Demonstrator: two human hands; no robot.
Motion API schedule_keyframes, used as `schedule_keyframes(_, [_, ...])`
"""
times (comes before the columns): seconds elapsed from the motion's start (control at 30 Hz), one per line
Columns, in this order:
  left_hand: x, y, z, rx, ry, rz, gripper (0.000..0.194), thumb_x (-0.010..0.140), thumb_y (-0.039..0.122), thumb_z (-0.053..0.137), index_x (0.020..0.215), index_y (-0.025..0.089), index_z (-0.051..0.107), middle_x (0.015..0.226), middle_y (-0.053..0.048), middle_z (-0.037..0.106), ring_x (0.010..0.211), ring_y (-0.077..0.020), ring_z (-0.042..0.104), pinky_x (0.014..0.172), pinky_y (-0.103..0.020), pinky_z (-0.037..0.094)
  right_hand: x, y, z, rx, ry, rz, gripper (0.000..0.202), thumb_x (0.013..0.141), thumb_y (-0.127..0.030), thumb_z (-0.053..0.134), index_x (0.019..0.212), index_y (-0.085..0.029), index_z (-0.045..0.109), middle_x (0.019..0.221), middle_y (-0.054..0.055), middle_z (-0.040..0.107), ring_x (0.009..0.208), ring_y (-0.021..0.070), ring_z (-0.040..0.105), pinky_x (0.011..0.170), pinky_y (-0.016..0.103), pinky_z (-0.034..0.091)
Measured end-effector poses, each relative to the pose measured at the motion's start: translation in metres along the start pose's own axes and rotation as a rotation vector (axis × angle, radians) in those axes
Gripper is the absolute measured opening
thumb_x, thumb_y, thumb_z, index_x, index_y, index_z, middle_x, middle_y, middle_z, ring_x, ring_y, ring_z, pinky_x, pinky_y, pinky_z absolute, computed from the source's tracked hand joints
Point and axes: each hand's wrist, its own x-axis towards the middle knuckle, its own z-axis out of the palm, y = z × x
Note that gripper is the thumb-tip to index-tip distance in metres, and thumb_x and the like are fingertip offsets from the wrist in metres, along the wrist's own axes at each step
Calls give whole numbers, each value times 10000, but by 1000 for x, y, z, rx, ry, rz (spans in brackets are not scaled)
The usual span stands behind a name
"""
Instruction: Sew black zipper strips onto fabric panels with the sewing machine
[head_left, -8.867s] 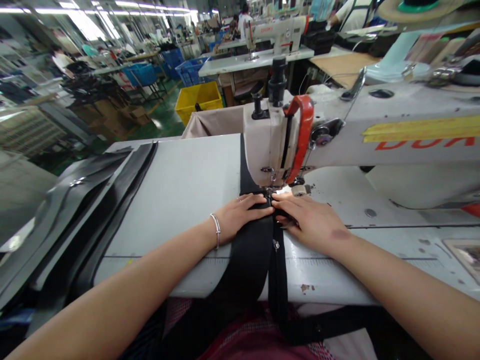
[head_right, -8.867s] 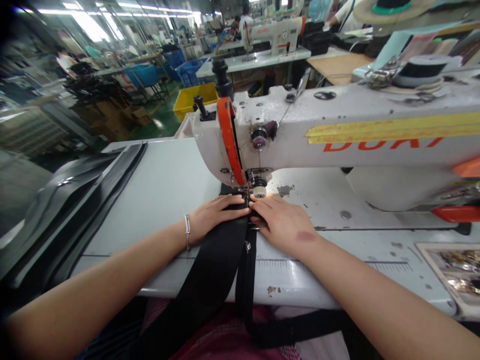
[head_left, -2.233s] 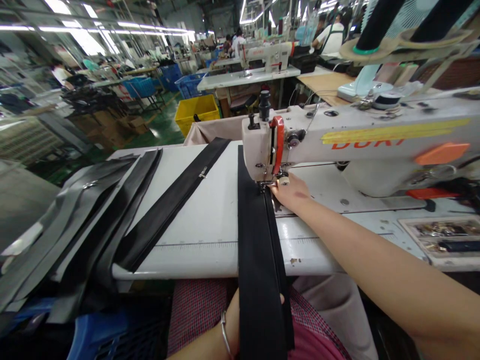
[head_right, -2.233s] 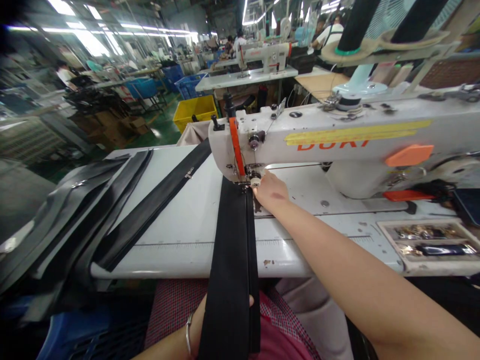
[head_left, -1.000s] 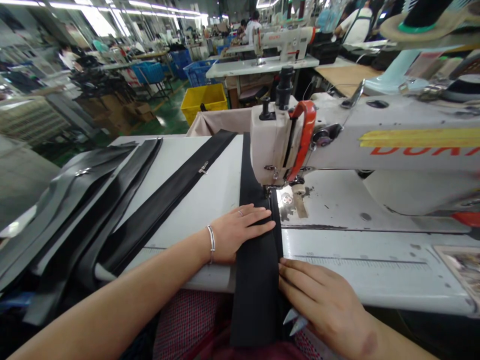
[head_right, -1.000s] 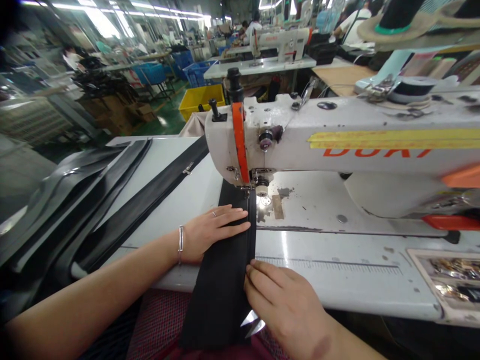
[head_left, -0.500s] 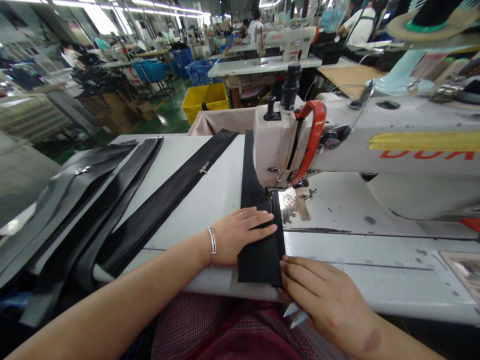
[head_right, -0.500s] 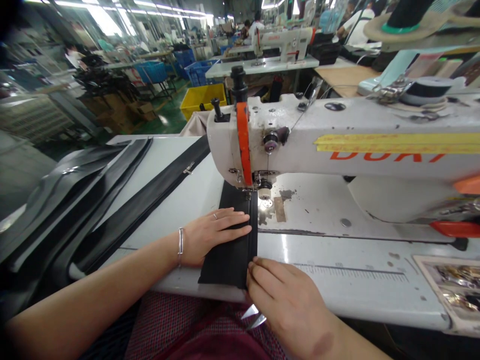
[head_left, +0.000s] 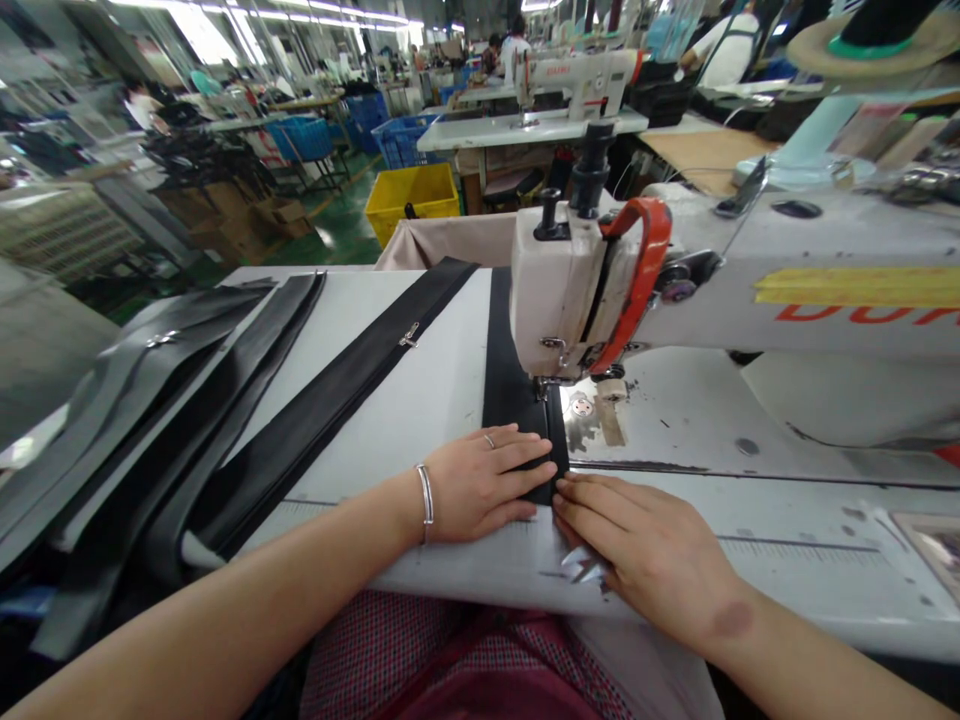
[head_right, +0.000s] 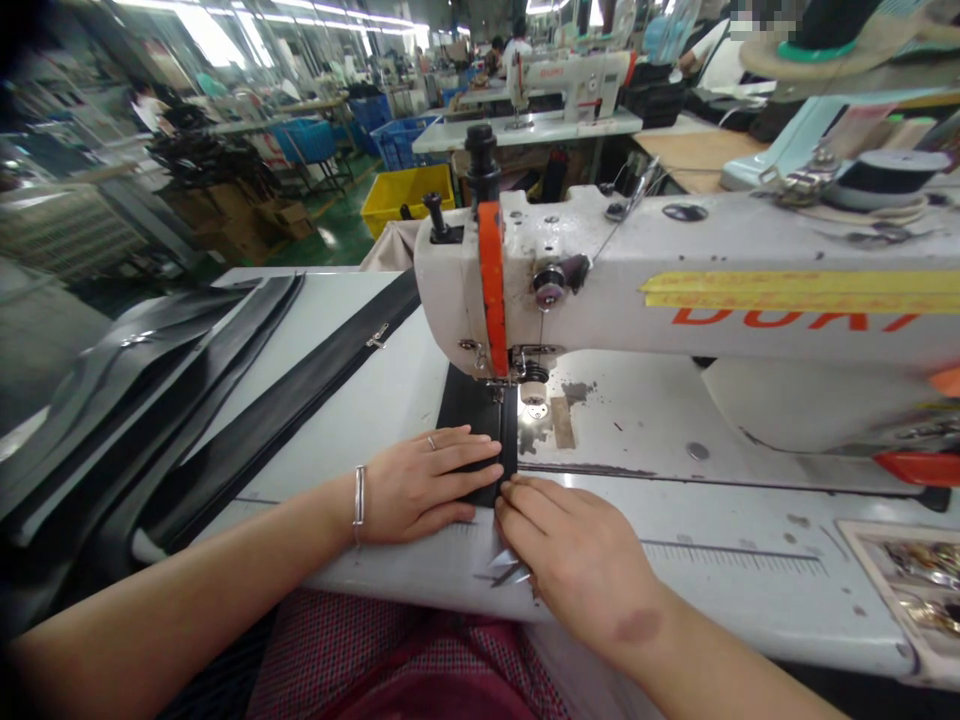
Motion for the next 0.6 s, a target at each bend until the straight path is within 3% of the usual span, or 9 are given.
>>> schedule_keyframes(0.23, [-1, 2, 1, 38, 54, 4, 385, 965, 298, 428, 1288, 105, 512, 1343, -140, 505, 1281, -231, 440, 1122, -422, 357, 14, 18, 2, -45, -89, 37, 403, 745, -70, 568, 1126, -189, 623, 1164, 59, 644, 1071, 213, 593, 894, 352, 518])
schedule_keyframes(0.6, [20, -16, -3, 75, 61, -13, 347, 959, 240, 415, 1239, 55, 503, 1256, -164, 542, 1209, -229, 493, 1075, -405, 404, 47, 46, 0, -77, -174, 141, 243, 847, -189, 563, 1076, -206, 644, 1076, 57, 679, 1012, 206, 616, 836, 334, 508])
